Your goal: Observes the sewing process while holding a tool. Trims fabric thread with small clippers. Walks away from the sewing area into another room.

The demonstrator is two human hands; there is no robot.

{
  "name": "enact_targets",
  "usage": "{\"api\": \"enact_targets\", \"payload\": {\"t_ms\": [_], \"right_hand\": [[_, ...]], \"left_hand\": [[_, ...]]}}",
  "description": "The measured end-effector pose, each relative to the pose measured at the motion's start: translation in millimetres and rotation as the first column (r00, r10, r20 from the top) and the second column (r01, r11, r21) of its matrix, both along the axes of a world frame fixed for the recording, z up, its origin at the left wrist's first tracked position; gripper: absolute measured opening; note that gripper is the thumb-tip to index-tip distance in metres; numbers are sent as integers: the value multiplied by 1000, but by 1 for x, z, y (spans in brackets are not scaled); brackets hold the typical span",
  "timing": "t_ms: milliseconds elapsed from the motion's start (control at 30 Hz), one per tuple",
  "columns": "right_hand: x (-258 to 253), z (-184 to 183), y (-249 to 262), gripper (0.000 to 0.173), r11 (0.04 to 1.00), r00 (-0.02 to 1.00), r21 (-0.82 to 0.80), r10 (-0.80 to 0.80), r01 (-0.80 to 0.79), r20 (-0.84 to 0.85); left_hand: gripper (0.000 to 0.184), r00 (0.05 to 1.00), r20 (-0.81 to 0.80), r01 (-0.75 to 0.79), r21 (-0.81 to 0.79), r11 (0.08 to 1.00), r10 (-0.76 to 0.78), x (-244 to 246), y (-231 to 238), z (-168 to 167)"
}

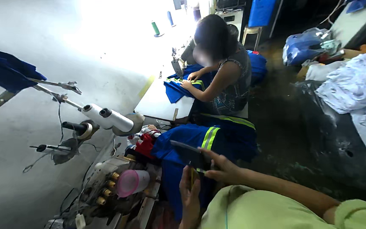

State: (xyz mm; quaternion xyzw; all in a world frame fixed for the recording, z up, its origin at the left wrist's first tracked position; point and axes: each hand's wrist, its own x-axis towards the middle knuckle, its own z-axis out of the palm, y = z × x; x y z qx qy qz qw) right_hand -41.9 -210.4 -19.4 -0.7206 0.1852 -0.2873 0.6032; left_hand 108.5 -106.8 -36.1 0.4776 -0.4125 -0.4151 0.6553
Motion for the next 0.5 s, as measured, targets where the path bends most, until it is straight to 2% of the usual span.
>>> {"api": "enact_targets", "payload": {"t_ms": [33, 67, 100, 167, 267, 367, 500], "right_hand": [[-2, 6, -3, 74, 993, 1000, 114, 10, -10, -5], [-5, 10, -7, 75, 977, 999, 207, 53, -49, -11], [-6, 11, -9, 75, 957, 995, 271, 102, -101, 8], [-7, 6, -11, 70, 914, 978, 347, 190, -209, 87], [-4, -3, -7, 66, 869, 955, 398, 254, -295, 152], [1, -9, -4, 64, 862, 956, 415, 251, -293, 153], [4, -12, -5, 70, 874, 963, 404, 245, -269, 109]], "left_hand": [[52, 999, -47, 11, 23, 1000, -10, 3, -3, 2], [46, 994, -108, 11, 44, 999, -6, 6, -5, 4], [36, 989, -144, -7, 62, 998, 16, 8, -7, 7], [34, 980, -185, -60, 84, 995, 75, 11, -12, 12], [30, 960, -257, -75, 131, 989, 107, 15, -13, 17], [29, 943, -315, -52, 174, 983, 105, 20, -11, 22], [30, 935, -327, -75, 202, 976, 140, 21, -6, 22]]}}
